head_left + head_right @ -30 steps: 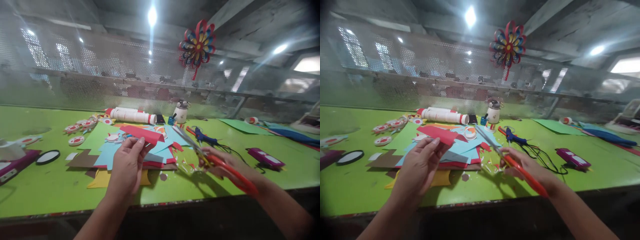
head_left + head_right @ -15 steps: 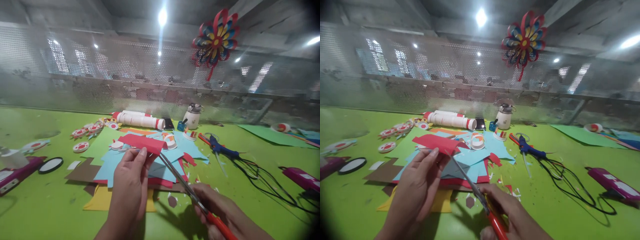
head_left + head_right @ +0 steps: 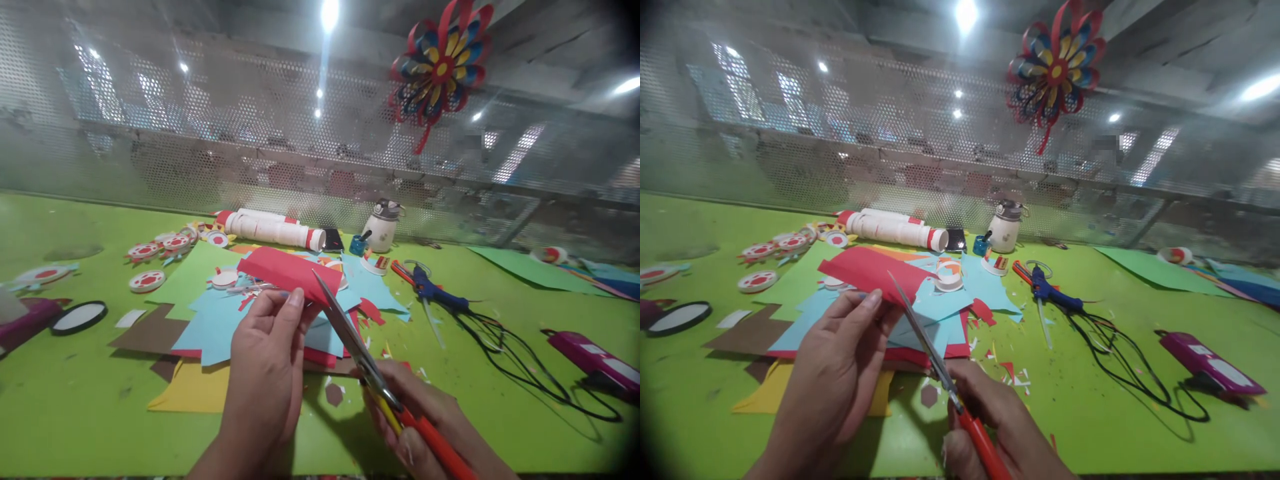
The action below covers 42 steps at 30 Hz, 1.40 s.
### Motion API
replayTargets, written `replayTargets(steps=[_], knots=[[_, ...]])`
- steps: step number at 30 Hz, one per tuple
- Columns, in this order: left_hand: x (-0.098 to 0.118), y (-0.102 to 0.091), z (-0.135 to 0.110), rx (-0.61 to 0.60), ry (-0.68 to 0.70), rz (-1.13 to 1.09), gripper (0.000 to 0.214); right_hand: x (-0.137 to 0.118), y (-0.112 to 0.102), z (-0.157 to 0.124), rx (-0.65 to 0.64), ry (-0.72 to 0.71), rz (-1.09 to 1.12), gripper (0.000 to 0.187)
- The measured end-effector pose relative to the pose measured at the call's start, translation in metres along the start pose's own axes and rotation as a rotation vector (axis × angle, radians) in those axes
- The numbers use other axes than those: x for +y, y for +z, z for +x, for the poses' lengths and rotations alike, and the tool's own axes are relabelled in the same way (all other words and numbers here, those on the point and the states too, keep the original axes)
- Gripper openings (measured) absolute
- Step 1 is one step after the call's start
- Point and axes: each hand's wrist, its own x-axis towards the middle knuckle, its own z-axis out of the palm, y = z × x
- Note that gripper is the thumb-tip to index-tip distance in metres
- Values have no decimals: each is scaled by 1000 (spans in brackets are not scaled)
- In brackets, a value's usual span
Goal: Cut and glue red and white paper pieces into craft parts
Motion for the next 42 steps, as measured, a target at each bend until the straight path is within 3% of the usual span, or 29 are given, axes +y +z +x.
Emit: replayTargets(steps=[16,23,42], knots=[[0,-1,-3,-46,29,24,16,10,-1,-5,15,63,-43,62],[1,-1,-2,-56,10,48,17,-3,3,-6,30,24,-8,51],[5,-2,-6,-90,18,35,16,-7,4,-9,13,37,52,51]])
